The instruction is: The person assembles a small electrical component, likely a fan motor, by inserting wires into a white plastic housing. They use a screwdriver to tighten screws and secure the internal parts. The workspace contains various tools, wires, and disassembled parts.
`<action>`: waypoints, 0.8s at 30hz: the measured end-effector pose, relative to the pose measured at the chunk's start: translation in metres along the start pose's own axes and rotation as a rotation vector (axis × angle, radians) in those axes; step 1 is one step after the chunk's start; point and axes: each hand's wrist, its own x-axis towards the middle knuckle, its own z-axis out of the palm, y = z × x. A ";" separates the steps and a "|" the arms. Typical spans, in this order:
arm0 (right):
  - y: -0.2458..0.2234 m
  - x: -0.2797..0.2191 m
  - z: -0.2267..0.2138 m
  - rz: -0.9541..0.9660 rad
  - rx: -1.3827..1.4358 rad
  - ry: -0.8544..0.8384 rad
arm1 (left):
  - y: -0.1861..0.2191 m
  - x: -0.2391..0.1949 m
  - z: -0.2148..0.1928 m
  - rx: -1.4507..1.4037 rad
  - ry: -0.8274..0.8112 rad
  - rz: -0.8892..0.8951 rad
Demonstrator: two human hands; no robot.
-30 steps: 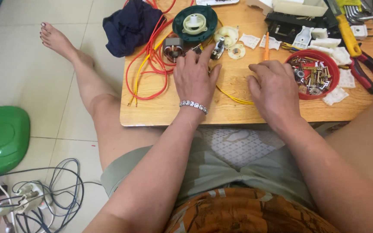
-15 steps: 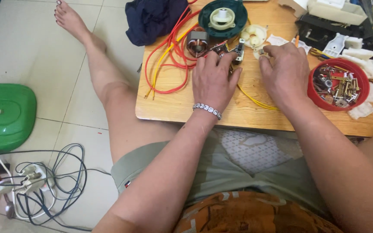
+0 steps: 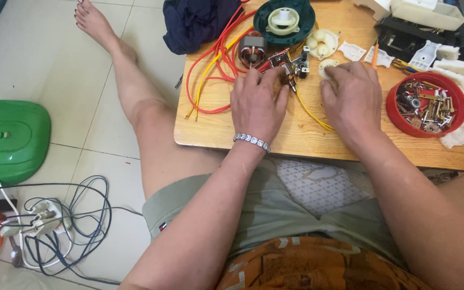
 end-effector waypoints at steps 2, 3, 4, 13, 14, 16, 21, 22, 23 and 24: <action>-0.003 -0.001 -0.004 0.010 0.016 0.011 | 0.002 0.006 0.002 -0.015 0.033 0.030; -0.004 -0.002 -0.005 0.021 0.031 0.019 | 0.003 0.009 0.003 -0.030 0.064 0.057; -0.005 -0.002 -0.006 0.024 0.031 0.021 | 0.003 0.016 0.007 -0.031 0.063 0.061; 0.007 0.000 -0.021 0.102 0.102 0.032 | 0.009 0.073 0.053 -0.035 -0.066 -0.083; 0.011 0.000 -0.020 0.092 0.084 0.040 | 0.009 0.078 0.056 -0.035 -0.038 -0.051; 0.017 0.005 -0.018 0.086 0.071 0.047 | 0.007 0.089 0.060 -0.030 -0.015 -0.017; 0.021 0.022 -0.022 0.141 0.041 -0.005 | 0.010 0.115 0.059 0.072 -0.119 -0.127; 0.022 0.024 -0.019 0.143 0.046 -0.011 | 0.009 0.118 0.060 0.076 -0.124 -0.130; 0.023 0.025 -0.017 0.146 0.044 -0.023 | 0.008 0.121 0.062 0.094 -0.171 -0.157; 0.024 0.027 -0.015 0.149 0.041 -0.036 | 0.007 0.123 0.064 0.112 -0.218 -0.184</action>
